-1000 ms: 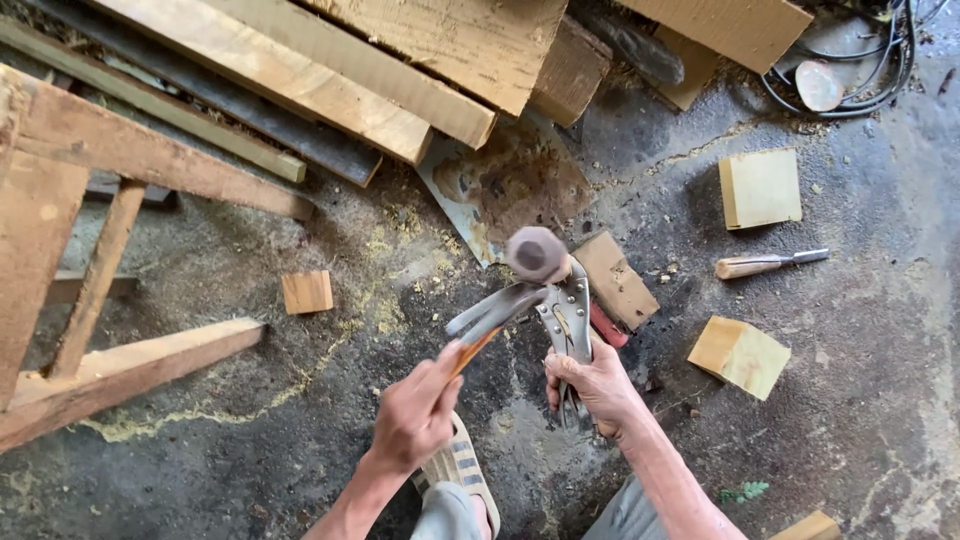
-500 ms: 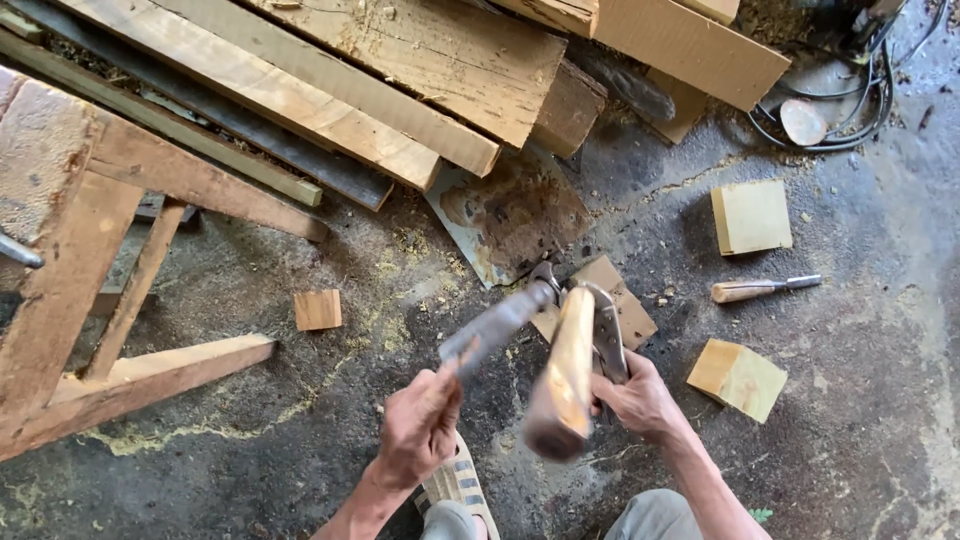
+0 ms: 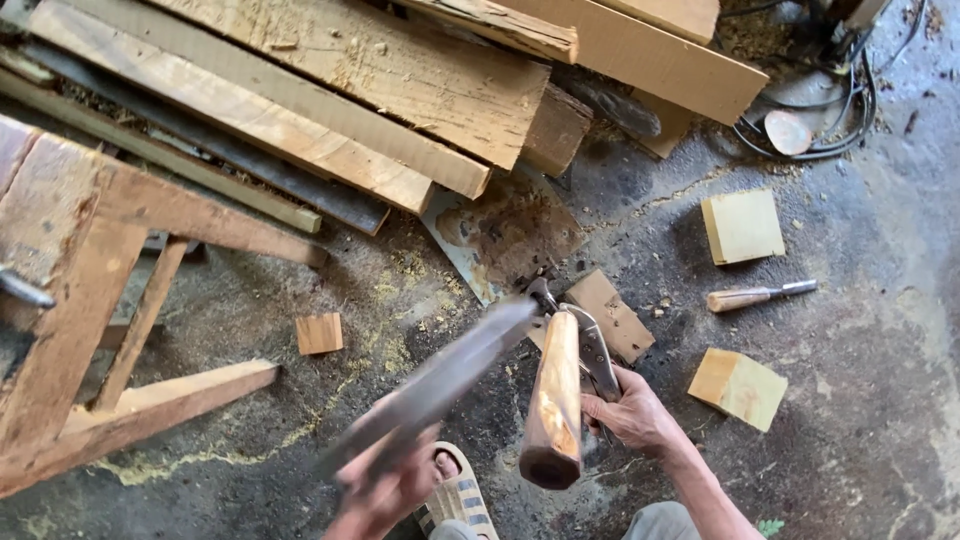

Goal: The person shapes a wooden piece by holding it with pliers and hitting it with a hammer. They also use a hammer and a chisel to refine the wood while sitting on the floor.

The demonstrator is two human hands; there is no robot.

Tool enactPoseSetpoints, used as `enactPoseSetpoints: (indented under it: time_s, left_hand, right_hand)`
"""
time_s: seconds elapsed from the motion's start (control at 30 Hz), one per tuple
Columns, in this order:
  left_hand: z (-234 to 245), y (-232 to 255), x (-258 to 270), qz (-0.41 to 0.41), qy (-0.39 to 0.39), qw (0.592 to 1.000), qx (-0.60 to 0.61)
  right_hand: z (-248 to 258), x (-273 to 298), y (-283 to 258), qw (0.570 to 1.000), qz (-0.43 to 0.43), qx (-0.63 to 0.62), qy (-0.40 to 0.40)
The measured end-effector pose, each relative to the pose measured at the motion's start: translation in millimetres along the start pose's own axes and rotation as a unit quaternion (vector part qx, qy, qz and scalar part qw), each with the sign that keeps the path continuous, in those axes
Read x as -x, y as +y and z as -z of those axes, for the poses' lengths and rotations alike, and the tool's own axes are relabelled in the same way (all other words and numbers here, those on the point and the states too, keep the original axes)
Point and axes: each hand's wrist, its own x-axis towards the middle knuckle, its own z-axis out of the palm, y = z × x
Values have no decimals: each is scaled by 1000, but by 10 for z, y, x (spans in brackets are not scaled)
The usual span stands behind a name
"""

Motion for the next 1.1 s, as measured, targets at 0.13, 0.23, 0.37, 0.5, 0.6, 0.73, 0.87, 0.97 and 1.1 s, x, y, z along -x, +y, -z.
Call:
enactPoseSetpoints:
  time_s: [0.13, 0.23, 0.37, 0.5, 0.6, 0.73, 0.87, 0.97, 1.1]
  left_hand:
    - [-27, 286, -245, -633, 280, 696, 190]
    - [-177, -240, -651, -465, 164, 833, -252]
    - [-344, -487, -498, -358, 152, 904, -177]
    - [-251, -377, -319, -456, 243, 850, -105]
    - [-272, -17, -322, -483, 173, 857, -48]
    - [-282, -246, -403, -465, 152, 862, -133]
    - [-169, -695, -132, -421, 187, 880, 113]
    - [-102, -485, -237, -451, 181, 870, 83]
    - [-266, -556, -685, -414, 133, 879, -193]
  right_hand:
    - [7, 43, -92, 1000, 14, 21, -13]
    - [-25, 35, -43, 994, 21, 104, 1]
    - [162, -38, 166, 975, 8, 220, -19]
    - [121, -91, 137, 986, -54, 157, -11]
    - [76, -38, -71, 977, -91, 191, -27]
    - [89, 1, -160, 983, -68, 154, -69]
    - [86, -11, -189, 980, -90, 170, -54]
    - [-7, 136, -356, 974, -107, 197, -29]
    - [45, 109, -338, 990, -123, 73, -11]
